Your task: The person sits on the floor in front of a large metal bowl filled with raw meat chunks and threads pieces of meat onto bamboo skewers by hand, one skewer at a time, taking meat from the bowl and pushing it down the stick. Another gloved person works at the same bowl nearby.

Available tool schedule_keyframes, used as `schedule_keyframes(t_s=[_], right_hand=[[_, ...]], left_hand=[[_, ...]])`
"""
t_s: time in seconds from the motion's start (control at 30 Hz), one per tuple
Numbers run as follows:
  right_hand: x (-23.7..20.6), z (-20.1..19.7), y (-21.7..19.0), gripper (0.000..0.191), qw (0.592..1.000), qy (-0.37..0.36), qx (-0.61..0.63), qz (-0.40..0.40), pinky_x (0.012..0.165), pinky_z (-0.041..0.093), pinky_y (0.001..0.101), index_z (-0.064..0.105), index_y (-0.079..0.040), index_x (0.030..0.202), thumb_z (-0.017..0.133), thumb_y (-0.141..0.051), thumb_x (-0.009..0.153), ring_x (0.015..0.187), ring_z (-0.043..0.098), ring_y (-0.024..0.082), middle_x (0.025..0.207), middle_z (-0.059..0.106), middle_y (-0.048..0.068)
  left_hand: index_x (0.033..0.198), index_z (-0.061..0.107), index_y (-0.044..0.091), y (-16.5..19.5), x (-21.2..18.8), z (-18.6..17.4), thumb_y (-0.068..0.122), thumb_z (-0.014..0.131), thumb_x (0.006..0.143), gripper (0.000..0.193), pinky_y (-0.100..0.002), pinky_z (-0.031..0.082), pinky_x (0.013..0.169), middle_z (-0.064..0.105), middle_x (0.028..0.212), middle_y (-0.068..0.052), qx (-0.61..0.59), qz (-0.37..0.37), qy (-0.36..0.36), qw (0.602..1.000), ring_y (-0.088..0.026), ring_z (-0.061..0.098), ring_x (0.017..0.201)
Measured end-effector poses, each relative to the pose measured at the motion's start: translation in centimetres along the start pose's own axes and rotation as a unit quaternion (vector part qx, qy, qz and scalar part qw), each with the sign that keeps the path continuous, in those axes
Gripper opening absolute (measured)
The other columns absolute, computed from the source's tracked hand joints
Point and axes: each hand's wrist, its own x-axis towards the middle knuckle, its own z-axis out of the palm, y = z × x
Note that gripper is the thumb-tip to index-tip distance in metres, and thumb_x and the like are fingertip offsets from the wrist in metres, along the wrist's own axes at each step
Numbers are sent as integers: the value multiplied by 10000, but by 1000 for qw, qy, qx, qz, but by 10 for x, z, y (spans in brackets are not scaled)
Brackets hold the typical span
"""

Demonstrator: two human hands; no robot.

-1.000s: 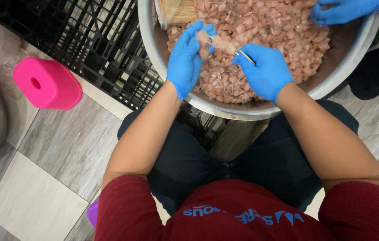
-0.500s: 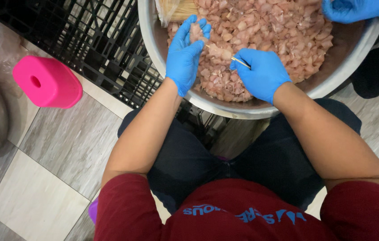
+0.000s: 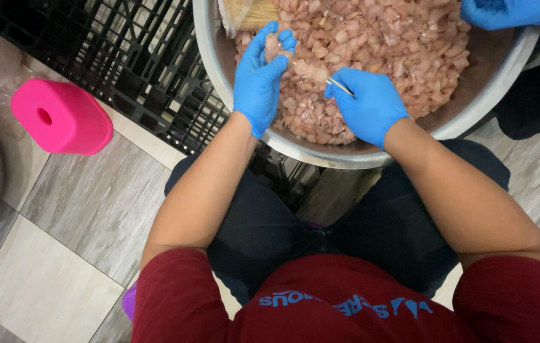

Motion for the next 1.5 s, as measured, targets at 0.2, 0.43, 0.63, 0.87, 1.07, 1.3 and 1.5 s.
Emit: schedule_keyframes(t_s=[0.2,0.43,0.63,0.87,1.07,1.3,1.5], right_hand=[[0,0,-1,194,1000,-1,4,26,723,520,423,699,-79,1047,602,-247,1038,811,674,341,903,698,154],[-1,-2,0,177,1000,7,-16,15,712,519,429,714,-100,1062,599,-227,1020,817,676,349,914,699,153],[-1,2,-3,184,999,-1,-14,35,701,517,436,716,-108,1066,588,-227,1010,814,673,356,916,702,158],[-2,7,-3,167,1000,0,-16,0,716,523,441,704,-93,1057,592,-213,1028,834,674,368,928,704,165],[-3,23,12,133,999,10,38,6,725,529,425,674,-70,1042,563,-139,1014,830,694,346,880,698,162],[-2,44,15,148,994,36,98,-22,744,519,417,642,-40,1018,540,-145,1041,841,676,337,899,683,169],[0,51,26,210,994,31,109,-12,736,514,410,636,-30,1001,505,-173,1082,793,645,315,877,657,166]], left_hand=[[1541,426,-16,0,0,-4,-124,607,996,585,-393,490,1162,584,1385,-156,-2,-22,2,1000,-242,610,1276],[1546,449,38,5,-5,2,-72,605,1016,564,-370,474,1124,593,1423,-129,10,-76,0,997,-238,580,1326],[1562,392,48,6,-8,14,-15,516,1051,529,-448,464,1158,512,1543,-158,-56,-83,-32,994,-308,518,1437],[1575,393,17,4,-7,8,-90,516,1032,567,-450,411,1253,531,1527,-207,-25,-39,-41,998,-310,523,1436],[1552,405,11,-3,-6,4,-149,542,996,594,-417,417,1236,567,1453,-182,-49,-42,-1,998,-299,546,1397],[1536,415,11,-3,-6,4,-161,546,981,595,-418,440,1203,570,1437,-167,-32,-34,14,999,-297,556,1381],[1535,420,7,-10,-5,0,-164,552,988,588,-421,452,1193,573,1427,-170,-33,-28,9,999,-298,560,1375]])
